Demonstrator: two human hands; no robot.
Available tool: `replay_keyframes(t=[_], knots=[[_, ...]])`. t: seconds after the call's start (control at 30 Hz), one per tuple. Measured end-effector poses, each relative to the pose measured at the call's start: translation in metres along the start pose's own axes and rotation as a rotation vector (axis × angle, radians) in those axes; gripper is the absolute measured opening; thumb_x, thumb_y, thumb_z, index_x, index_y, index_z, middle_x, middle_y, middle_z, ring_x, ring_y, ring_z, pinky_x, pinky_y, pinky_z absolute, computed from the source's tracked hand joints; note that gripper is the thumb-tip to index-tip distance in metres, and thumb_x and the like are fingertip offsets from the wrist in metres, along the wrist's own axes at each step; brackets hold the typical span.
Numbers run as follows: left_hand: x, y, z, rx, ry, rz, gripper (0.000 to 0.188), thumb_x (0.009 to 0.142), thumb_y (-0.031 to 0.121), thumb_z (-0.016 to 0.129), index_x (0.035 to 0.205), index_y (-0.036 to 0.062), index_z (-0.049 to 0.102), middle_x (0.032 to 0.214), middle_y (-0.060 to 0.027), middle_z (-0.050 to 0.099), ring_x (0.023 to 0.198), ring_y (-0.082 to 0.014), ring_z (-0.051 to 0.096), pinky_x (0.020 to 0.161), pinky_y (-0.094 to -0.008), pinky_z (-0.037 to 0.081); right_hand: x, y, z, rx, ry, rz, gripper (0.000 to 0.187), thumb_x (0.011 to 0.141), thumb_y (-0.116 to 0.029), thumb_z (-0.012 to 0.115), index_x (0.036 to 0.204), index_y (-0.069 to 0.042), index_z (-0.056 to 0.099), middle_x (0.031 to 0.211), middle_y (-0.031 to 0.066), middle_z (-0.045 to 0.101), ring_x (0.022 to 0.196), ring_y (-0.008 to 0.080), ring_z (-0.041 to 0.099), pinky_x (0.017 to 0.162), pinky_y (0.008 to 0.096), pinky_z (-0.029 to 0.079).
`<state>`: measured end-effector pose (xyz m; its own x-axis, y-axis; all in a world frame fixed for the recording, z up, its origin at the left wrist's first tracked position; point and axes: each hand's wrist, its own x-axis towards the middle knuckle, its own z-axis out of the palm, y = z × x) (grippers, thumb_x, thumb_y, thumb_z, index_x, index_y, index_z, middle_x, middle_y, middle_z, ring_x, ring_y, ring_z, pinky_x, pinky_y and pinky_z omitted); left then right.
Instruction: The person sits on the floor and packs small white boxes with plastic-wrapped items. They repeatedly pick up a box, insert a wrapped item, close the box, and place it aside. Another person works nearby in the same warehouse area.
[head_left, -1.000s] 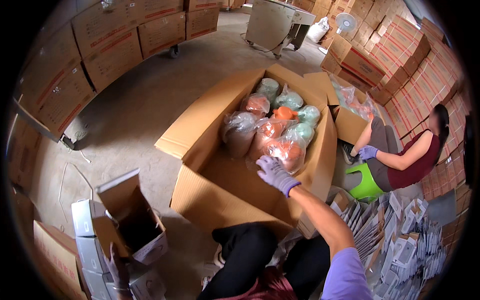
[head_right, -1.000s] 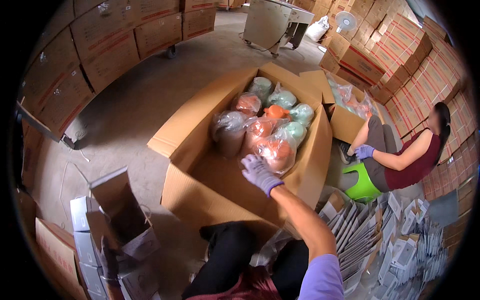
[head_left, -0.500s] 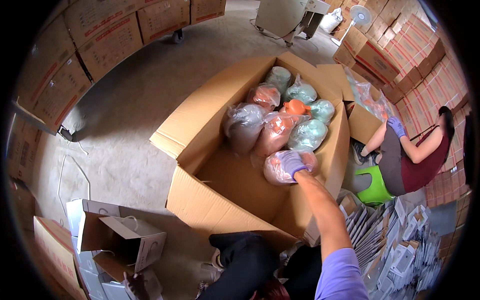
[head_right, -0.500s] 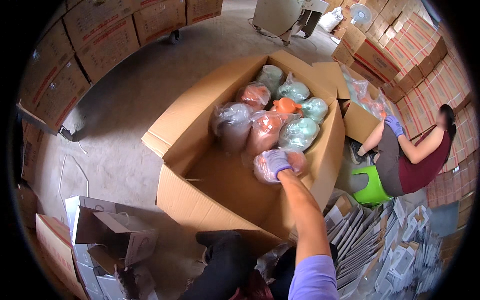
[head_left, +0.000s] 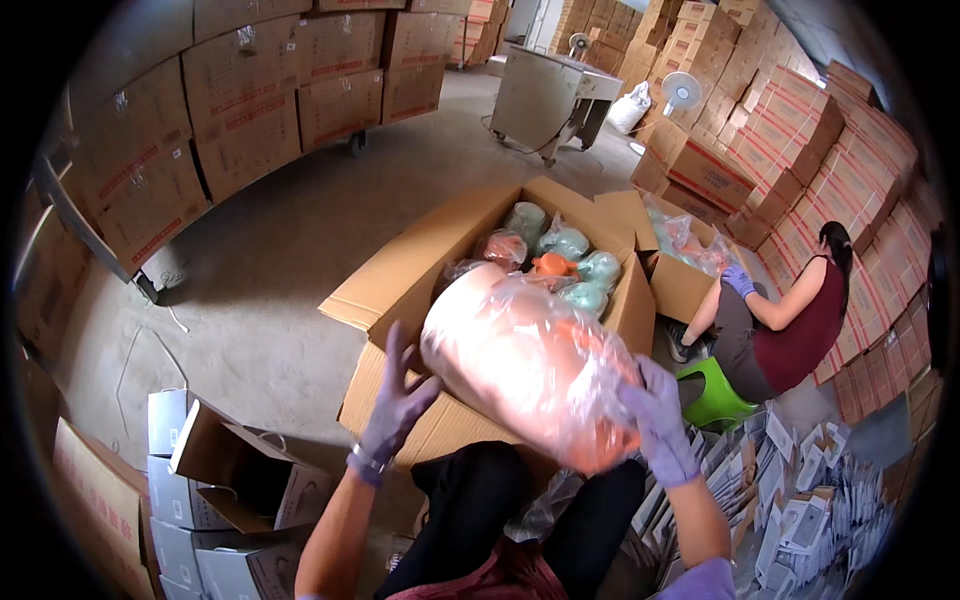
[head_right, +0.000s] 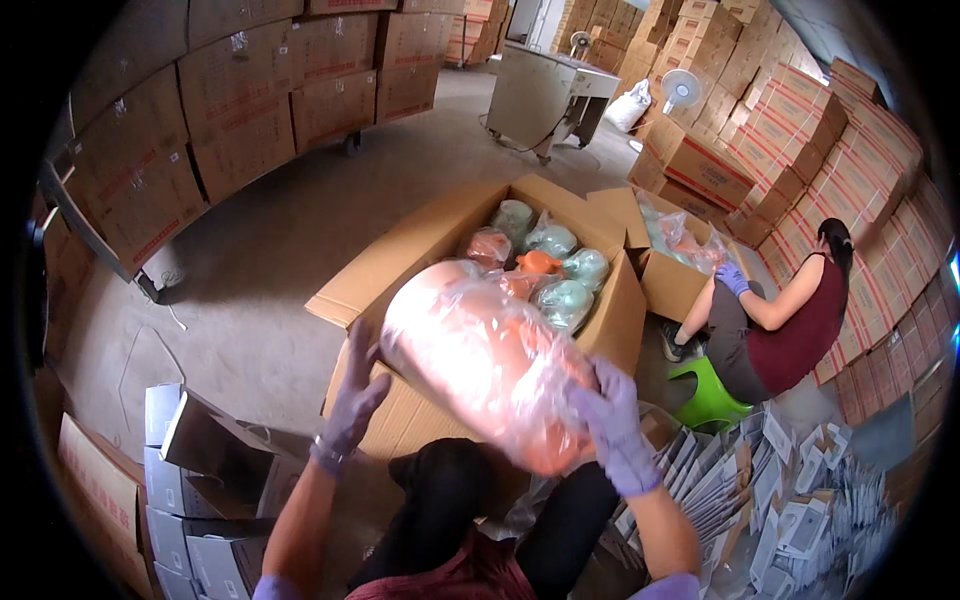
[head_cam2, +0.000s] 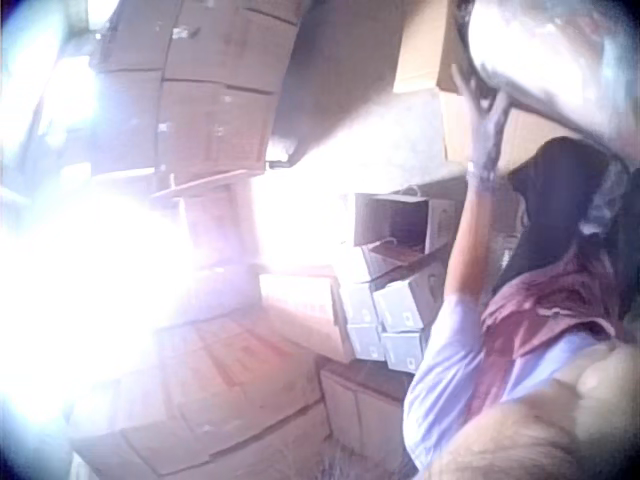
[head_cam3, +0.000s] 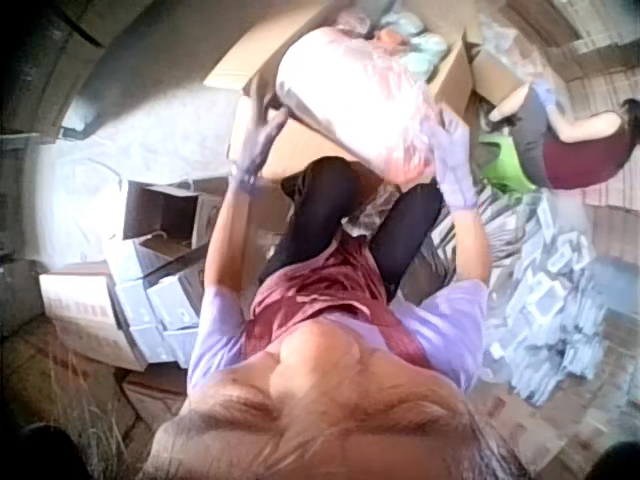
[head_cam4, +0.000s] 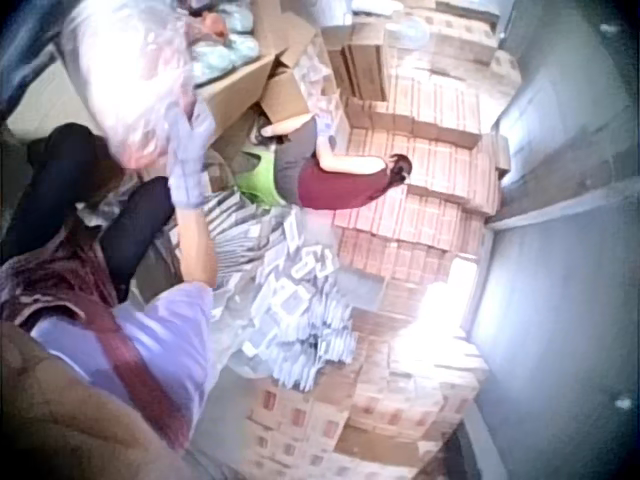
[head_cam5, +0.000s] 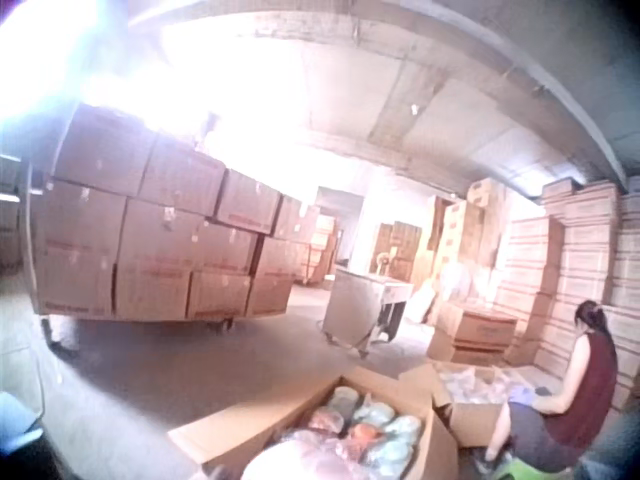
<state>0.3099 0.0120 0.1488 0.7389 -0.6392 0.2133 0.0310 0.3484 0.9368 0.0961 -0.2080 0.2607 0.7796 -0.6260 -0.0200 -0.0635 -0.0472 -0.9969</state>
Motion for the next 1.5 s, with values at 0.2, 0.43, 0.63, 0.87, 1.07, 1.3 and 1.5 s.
replay_keyframes(t=[0.2, 0.43, 0.63, 0.87, 1.07, 1.3, 1.5], knots=[[-0.01, 0.011, 0.035, -0.029, 0.142, 0.061, 0.026, 0.091, 0.023, 0.06, 0.1, -0.0005, 0.06, 0.087, 0.0016, 0.058, 0.08, -0.0058, 0.05, 0.073, -0.0215, 0.043, -0.11, -0.017, 0.02, 0.128, -0.212, 0.012, 0.061, 0.078, -0.009, 0.064, 0.132, 0.007, 0.039, 0.124, 0.0118, 0.053, 0.113, 0.0156, 0.05, 0.098, 0.0293, 0.038], [-0.067, 0.018, 0.012, -0.835, 0.503, -0.248, 0.03, 0.099, 0.031, 0.043, 0.08, 0.0103, 0.053, 0.064, -0.0007, 0.049, 0.06, -0.0121, 0.054, 0.063, -0.0313, 0.052, -0.164, 0.0, 0.039, -0.423, -0.629, 0.107, 0.094, 0.073, -0.027, 0.077, 0.143, 0.003, 0.022, 0.14, 0.0167, 0.038, 0.128, 0.0252, 0.037, 0.104, 0.0359, 0.033], [-0.077, 0.008, -0.004, -1.061, -0.029, -0.225, 0.024, 0.098, 0.023, 0.046, 0.077, 0.0111, 0.05, 0.062, 0.0034, 0.043, 0.049, -0.0092, 0.041, 0.056, -0.0273, 0.046, -0.118, 0.022, 0.08, -0.603, -0.484, -0.542, 0.112, 0.062, -0.041, 0.082, 0.145, -0.002, 0.017, 0.145, 0.0238, 0.022, 0.133, 0.0414, 0.026, 0.109, 0.0483, 0.025], [-0.044, 0.056, 0.017, -0.351, -0.068, -0.136, 0.021, 0.093, 0.024, 0.055, 0.084, 0.0049, 0.055, 0.074, -0.0011, 0.055, 0.056, -0.008, 0.051, 0.058, -0.024, 0.046, -0.102, 0.001, 0.119, -0.165, -0.408, -0.891, 0.026, 0.09, -0.027, 0.059, 0.081, -0.003, 0.062, 0.083, 0.0088, 0.062, 0.085, 0.0269, 0.062, 0.092, 0.0397, 0.043], [-0.126, 0.024, -0.025, 0.365, 0.153, -0.007, 0.044, 0.087, 0.001, 0.053, 0.129, -0.0052, 0.041, 0.127, -0.0209, 0.047, 0.114, -0.0284, 0.051, 0.099, -0.0312, 0.04, -0.093, 0.046, 0.101, 0.147, 0.219, -0.234, 0.024, 0.093, -0.015, 0.055, 0.072, -0.003, 0.056, 0.064, 0.0007, 0.056, 0.056, 0.0081, 0.053, 0.056, 0.0225, 0.045], [-0.297, 0.022, -0.019, 1.347, -0.593, 0.612, 0.044, 0.077, 0.027, 0.06, 0.121, 0.032, 0.053, 0.125, -0.0007, 0.046, 0.111, -0.0254, 0.049, 0.095, -0.0495, 0.042, -0.088, 0.103, -0.002, -0.177, 0.524, -0.065, 0.029, 0.092, -0.024, 0.056, 0.07, -0.005, 0.056, 0.06, -0.0019, 0.049, 0.051, 0.0057, 0.044, 0.048, 0.0238, 0.034], [-0.235, 0.007, 0.001, 1.506, -0.819, 0.556, 0.047, 0.084, 0.028, 0.046, 0.129, 0.015, 0.05, 0.143, -0.0024, 0.038, 0.135, -0.0226, 0.031, 0.107, -0.0525, 0.029, -0.135, 0.11, -0.053, -0.27, 0.321, -0.034, 0.025, 0.091, -0.025, 0.057, 0.088, 0.0, 0.061, 0.081, 0.0019, 0.058, 0.074, 0.0117, 0.051, 0.07, 0.0263, 0.042]])
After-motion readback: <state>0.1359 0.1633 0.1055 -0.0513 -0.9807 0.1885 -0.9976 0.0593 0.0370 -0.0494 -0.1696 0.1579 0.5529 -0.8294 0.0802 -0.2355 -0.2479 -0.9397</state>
